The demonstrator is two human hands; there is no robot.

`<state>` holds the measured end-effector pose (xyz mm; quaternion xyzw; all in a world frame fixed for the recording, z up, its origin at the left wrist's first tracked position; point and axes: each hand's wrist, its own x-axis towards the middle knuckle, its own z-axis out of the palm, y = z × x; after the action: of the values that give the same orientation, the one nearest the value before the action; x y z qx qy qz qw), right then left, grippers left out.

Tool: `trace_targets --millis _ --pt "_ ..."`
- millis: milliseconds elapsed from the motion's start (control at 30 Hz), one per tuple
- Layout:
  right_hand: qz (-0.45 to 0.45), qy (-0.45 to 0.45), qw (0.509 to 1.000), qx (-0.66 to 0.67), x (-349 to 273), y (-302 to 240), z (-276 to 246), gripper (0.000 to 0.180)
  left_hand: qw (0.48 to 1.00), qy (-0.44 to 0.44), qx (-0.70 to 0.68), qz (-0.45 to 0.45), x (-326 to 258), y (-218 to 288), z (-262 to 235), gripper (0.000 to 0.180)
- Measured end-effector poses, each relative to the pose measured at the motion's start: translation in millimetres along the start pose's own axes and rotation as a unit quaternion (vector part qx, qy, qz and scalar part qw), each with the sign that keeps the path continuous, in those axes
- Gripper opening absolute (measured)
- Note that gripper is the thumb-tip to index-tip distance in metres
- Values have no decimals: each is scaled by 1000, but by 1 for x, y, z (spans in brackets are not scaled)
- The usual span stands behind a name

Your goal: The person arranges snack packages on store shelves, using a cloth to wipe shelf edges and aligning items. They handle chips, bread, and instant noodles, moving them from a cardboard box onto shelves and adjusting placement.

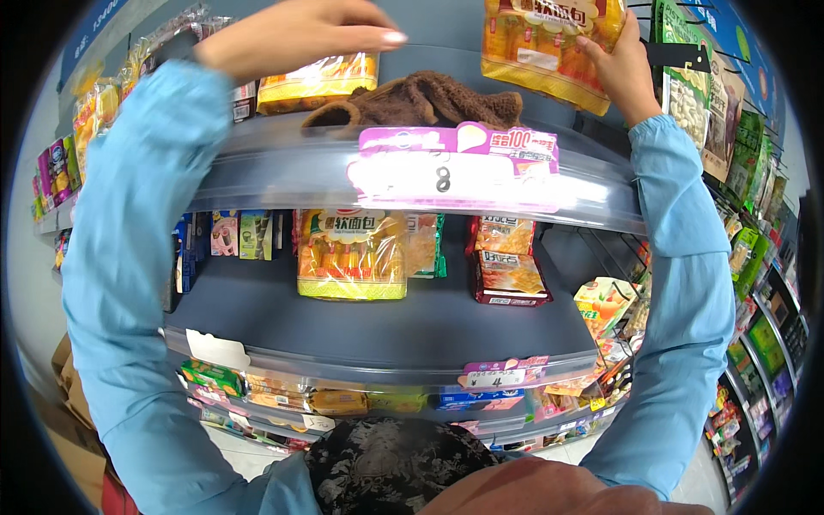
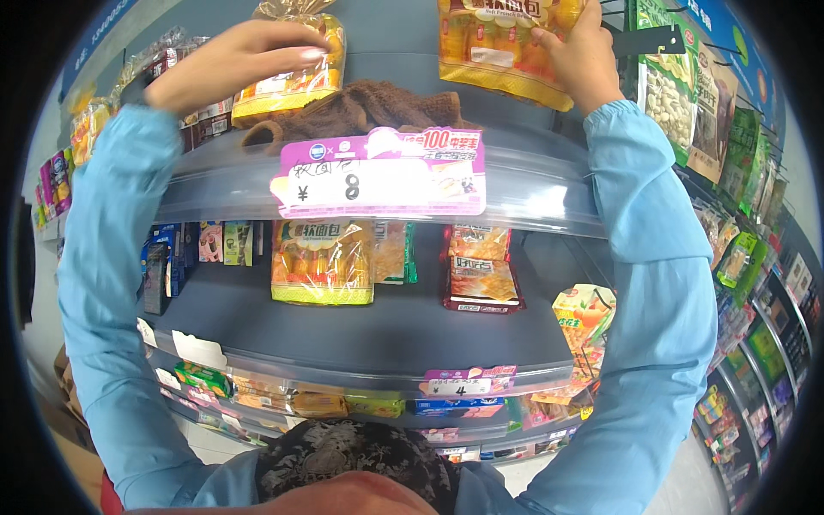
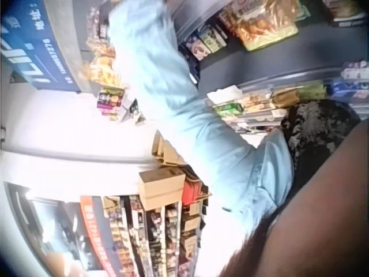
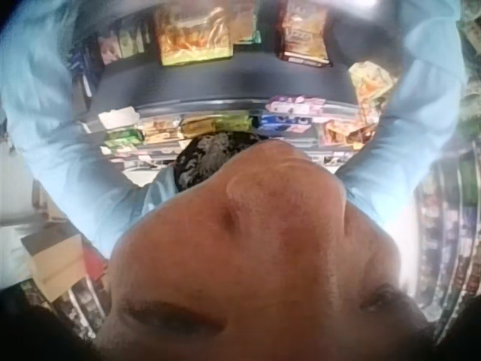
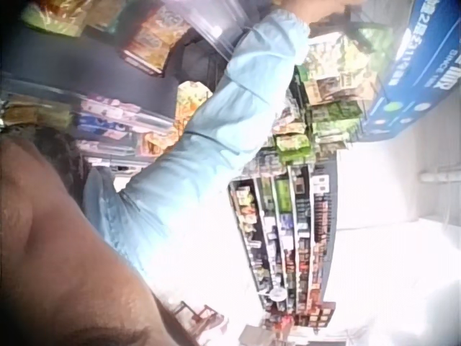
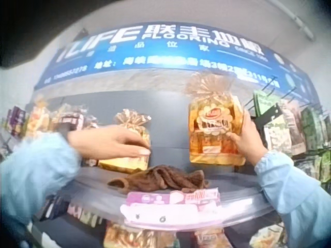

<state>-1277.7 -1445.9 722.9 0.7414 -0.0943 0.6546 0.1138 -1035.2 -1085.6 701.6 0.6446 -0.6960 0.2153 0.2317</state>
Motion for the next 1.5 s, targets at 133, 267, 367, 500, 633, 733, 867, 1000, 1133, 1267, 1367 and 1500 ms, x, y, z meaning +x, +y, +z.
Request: trace_targets --millis 133,267,367,500,633,733,867,1000,1133,1267,1367,1500 --pt "-2 -1 1000 -14 -5 1 7 64 988 -148 -47 -5 55 15 45 60" --pt "-17 8 1000 -8 -10 12 6 64 955 -295 12 -40 67 15 48 56" --pt "29 -14 999 -26 -12 15 8 65 940 -333 24 -67 55 7 23 45" --pt "62 -69 995 -42 -14 20 8 66 941 -317 -30 -110 24 -11 2 41" --pt "105 -212 972 -10 -2 16 8 75 967 -237 -65 -67 5 -25 10 44" --pt "158 -257 949 95 13 18 13 66 967 -232 -95 -48 6 -23 16 48" --pt "290 -314 892 148 30 -39 25 61 973 -208 -95 -41 -5 -22 16 48" --pt "238 -357 866 257 33 -8 55 58 979 -199 -35 -6 4 -16 19 48" --pt "278 -332 864 259 6 -20 80 84 985 -173 -21 -21 -6 -19 19 47" --pt "323 -355 839 257 1 -11 77 91 986 -161 -20 -39 -8 -25 21 47" --pt "331 -376 846 183 3 0 77 96 980 -192 -17 -48 -5 -20 18 49" --pt "373 -373 845 84 3 2 76 99 989 -147 13 -22 -5 -33 26 50"
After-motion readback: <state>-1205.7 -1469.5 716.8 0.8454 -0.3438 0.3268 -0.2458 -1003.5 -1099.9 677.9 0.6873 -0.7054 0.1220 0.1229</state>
